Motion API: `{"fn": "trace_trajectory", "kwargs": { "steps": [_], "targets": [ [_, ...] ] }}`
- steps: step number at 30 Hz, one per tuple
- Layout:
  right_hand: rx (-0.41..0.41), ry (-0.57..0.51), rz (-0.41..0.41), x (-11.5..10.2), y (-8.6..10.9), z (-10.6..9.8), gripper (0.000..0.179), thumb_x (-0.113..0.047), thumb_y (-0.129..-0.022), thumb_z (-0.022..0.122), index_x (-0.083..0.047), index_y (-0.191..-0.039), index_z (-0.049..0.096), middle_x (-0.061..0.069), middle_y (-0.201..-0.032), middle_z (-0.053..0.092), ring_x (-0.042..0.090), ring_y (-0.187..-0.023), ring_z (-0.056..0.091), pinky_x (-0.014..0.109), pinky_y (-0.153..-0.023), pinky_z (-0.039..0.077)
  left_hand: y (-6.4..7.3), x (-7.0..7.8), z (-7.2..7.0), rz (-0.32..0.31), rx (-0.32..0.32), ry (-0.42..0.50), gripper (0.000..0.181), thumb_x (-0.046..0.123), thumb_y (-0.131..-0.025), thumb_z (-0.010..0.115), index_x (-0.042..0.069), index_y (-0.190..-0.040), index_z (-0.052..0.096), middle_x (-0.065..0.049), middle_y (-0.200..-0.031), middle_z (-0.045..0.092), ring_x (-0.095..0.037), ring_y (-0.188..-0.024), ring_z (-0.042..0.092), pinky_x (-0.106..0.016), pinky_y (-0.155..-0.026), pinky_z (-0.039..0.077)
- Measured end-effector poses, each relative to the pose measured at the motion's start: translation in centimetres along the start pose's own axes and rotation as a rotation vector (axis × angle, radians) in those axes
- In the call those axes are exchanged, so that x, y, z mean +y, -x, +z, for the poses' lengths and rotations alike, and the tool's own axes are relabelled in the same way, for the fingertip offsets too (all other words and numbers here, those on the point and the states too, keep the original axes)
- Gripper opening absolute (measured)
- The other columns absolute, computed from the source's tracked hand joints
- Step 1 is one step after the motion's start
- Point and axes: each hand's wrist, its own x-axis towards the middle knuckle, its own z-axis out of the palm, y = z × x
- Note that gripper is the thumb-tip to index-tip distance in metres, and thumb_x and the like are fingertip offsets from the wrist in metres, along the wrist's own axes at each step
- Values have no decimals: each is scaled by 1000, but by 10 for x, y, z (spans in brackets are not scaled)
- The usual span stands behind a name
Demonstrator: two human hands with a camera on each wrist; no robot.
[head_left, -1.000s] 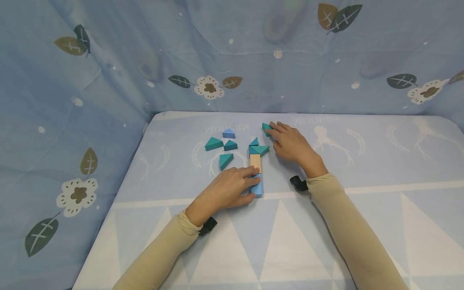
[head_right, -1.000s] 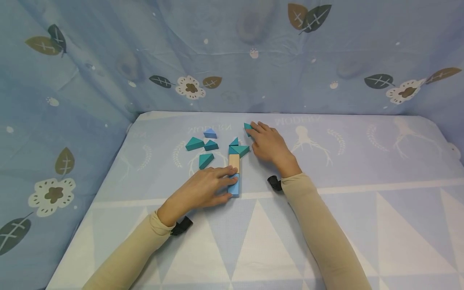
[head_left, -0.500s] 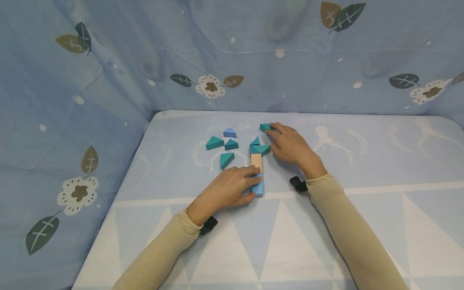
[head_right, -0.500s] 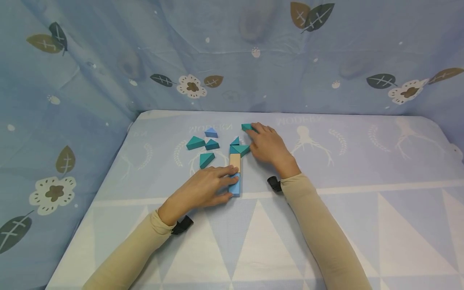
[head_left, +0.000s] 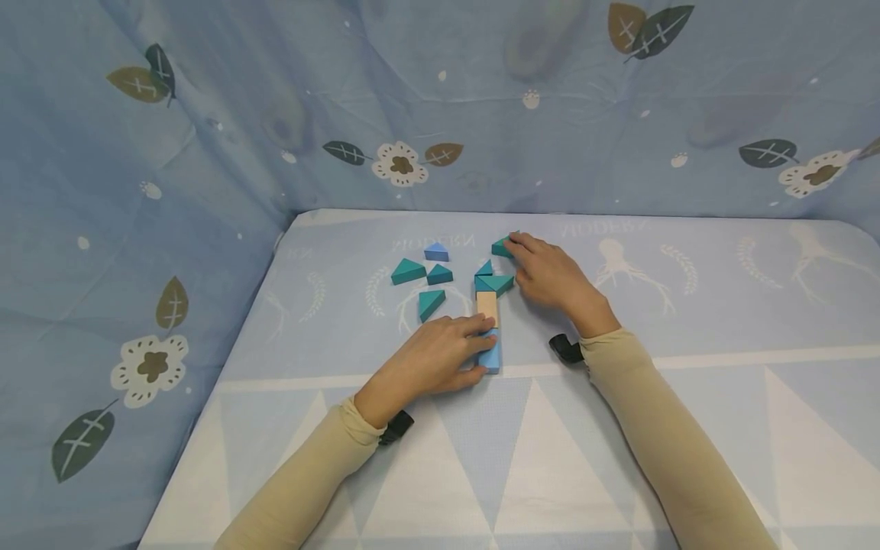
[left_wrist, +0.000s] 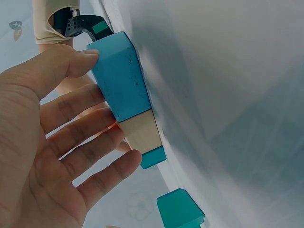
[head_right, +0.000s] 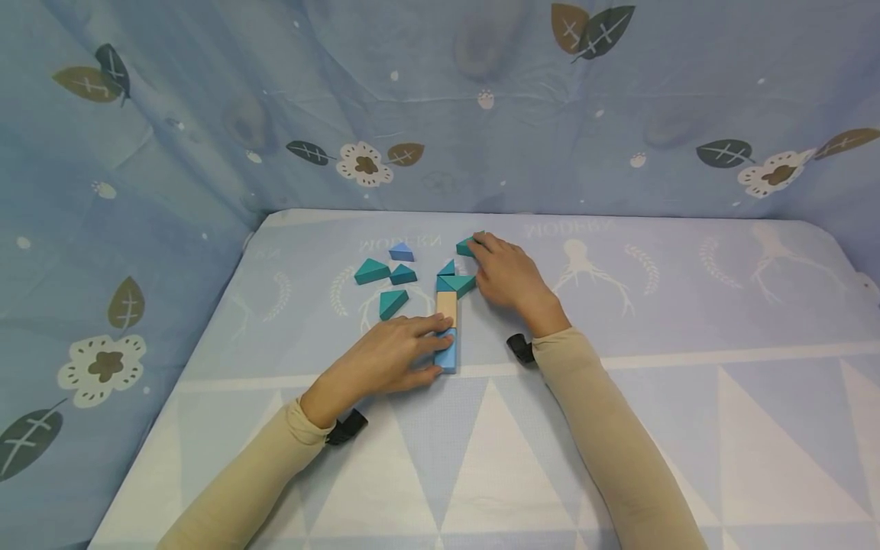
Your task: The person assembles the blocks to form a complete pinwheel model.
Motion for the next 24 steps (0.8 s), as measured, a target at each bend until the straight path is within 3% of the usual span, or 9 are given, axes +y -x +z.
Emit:
{"fn": "trace_trajectory", "kwargs": {
  "steps": [5, 11, 15, 24],
  "targets": [
    [-40, -21, 21, 0, 0, -1, 55, -11, -99, 45, -6, -153, 32, 11, -162, 24, 34, -149, 22, 55, -117, 24, 0, 0, 0, -2, -1, 9, 41, 33, -89, 69, 13, -125, 69, -4, -138, 59, -20, -127, 57, -34, -93, 52],
    [18, -6, -20, -3, 0, 1, 53, -10, -98, 46, -8, -151, 37, 14, -159, 29, 37, -144, 31, 57, -112, 31, 0, 0, 0, -6, -11, 7, 42, 33, -89, 69, 13, -126, 68, -4, -139, 59, -20, -127, 57, -34, -94, 52],
    [-3, 5, -8, -7, 0, 2, 51, -11, -101, 42, -9, -151, 37, 18, -156, 31, 41, -140, 36, 58, -110, 33, 0, 0, 0, -3, -7, -5, 42, 33, -89, 70, 13, -125, 68, -4, -138, 59, -20, -127, 57, -34, -94, 52],
    [-66, 2, -2, -7, -2, 4, 50, -22, -105, 32, -9, -154, 32, 14, -162, 23, 37, -148, 23, 56, -117, 23, -1, 0, 0, -18, -34, 10, 44, 35, -90, 69, 14, -128, 67, -4, -141, 57, -19, -129, 55, -34, -96, 51]
  ]
}}
